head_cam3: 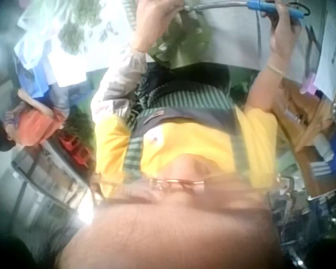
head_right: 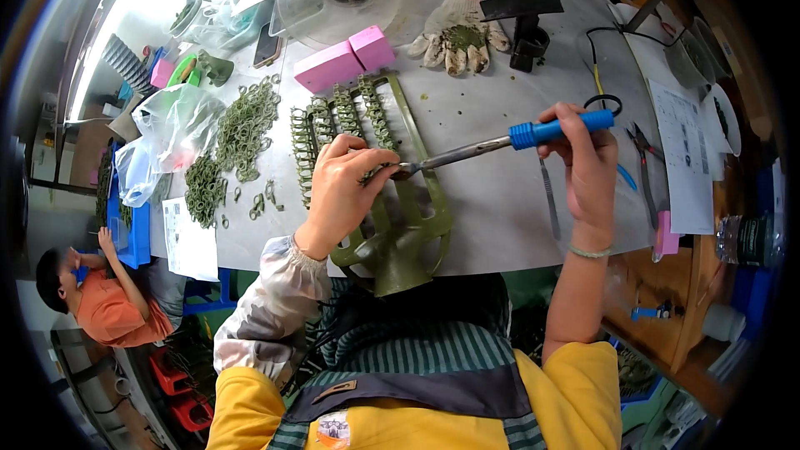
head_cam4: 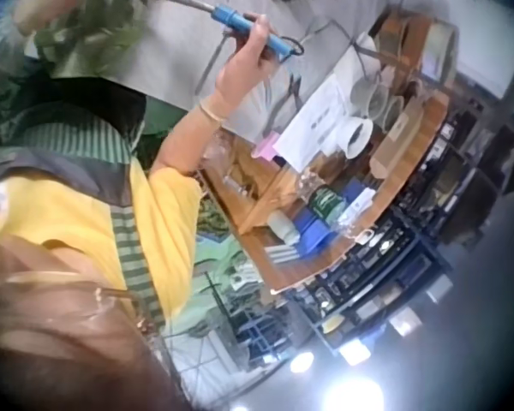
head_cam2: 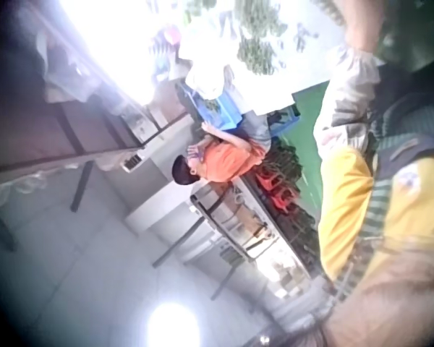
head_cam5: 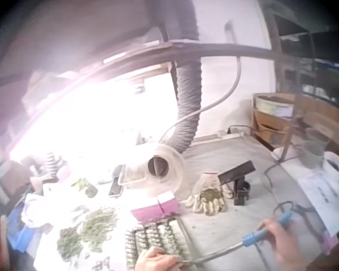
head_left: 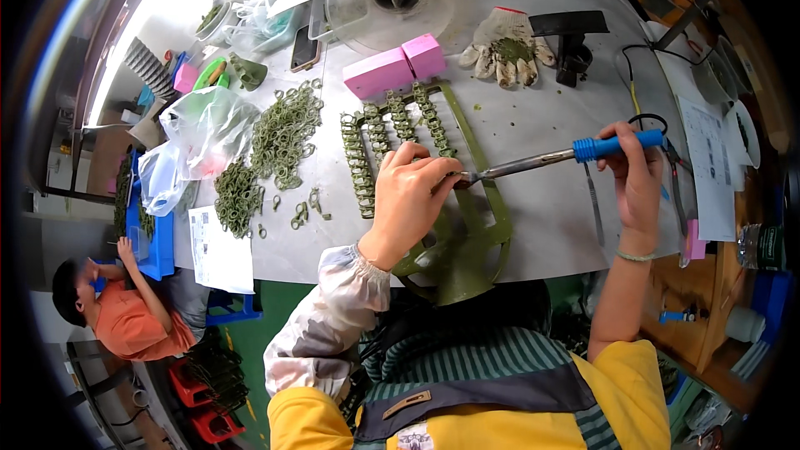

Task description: The person solders small green components onto a green plastic circuit board holder using a soldering iron and flux, handling individual pieces from a pile on the workbench.

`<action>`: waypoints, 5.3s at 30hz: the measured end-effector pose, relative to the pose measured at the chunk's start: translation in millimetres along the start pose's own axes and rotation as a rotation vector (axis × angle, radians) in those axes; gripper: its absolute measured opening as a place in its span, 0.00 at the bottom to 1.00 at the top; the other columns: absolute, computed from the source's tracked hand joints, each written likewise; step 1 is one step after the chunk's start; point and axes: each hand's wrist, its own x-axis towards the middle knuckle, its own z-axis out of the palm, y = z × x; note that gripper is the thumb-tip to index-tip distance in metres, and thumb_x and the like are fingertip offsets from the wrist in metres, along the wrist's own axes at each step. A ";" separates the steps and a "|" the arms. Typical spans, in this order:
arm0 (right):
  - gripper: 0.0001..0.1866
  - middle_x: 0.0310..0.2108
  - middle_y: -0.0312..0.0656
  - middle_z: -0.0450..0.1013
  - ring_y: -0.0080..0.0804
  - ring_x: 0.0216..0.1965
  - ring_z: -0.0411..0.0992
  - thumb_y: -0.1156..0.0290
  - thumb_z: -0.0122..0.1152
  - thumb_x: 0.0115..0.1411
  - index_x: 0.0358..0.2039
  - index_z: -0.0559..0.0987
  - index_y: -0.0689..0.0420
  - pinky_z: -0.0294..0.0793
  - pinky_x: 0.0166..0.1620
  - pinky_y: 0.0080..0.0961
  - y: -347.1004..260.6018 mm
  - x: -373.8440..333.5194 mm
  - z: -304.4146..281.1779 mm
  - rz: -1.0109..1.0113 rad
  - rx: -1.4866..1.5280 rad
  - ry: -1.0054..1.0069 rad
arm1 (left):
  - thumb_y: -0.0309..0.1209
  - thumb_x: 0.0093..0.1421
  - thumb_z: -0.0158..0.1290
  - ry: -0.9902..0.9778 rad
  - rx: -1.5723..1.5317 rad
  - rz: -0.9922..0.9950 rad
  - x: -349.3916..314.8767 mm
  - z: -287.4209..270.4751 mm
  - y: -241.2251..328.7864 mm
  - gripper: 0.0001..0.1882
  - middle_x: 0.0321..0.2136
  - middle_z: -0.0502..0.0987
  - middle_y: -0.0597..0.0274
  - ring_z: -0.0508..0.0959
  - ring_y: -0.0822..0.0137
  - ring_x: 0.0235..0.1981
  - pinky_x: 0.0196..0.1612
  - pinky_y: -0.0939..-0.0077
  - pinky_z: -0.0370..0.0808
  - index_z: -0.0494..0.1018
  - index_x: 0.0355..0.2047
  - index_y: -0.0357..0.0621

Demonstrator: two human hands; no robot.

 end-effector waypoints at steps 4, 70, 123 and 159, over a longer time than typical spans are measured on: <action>0.14 0.31 0.42 0.77 0.25 0.25 0.72 0.62 0.63 0.62 0.33 0.80 0.62 0.72 0.30 0.20 -0.2 0.6 1.8 -0.002 -0.003 -0.042 | 0.28 0.50 0.64 -0.045 0.030 -0.019 0.0 -1.7 -4.7 0.08 0.27 0.82 0.67 0.75 0.63 0.36 0.43 0.67 0.70 0.81 0.33 0.48; 0.13 0.30 0.38 0.75 0.19 0.24 0.68 0.60 0.63 0.61 0.33 0.80 0.59 0.69 0.31 0.15 -22.7 0.9 -46.6 -0.064 -0.104 0.071 | 0.39 0.57 0.62 0.025 0.574 -0.708 -89.4 -97.6 -168.6 0.15 0.34 0.79 0.56 0.79 0.56 0.35 0.39 0.63 0.75 0.75 0.37 0.41; 0.13 0.33 0.39 0.78 0.22 0.28 0.73 0.62 0.60 0.64 0.35 0.82 0.60 0.74 0.35 0.20 33.0 84.3 28.3 -0.112 -0.031 0.089 | 0.30 0.51 0.62 -0.026 0.085 0.087 114.4 20.5 -93.5 0.04 0.26 0.82 0.65 0.74 0.59 0.37 0.46 0.65 0.68 0.80 0.28 0.48; 0.15 0.32 0.39 0.77 0.19 0.26 0.71 0.60 0.63 0.62 0.34 0.81 0.61 0.72 0.34 0.17 6.4 62.1 15.7 -0.071 -0.046 0.167 | 0.23 0.51 0.62 0.041 0.268 -0.452 11.4 -67.8 -224.7 0.10 0.26 0.77 0.57 0.78 0.58 0.29 0.35 0.67 0.74 0.73 0.33 0.40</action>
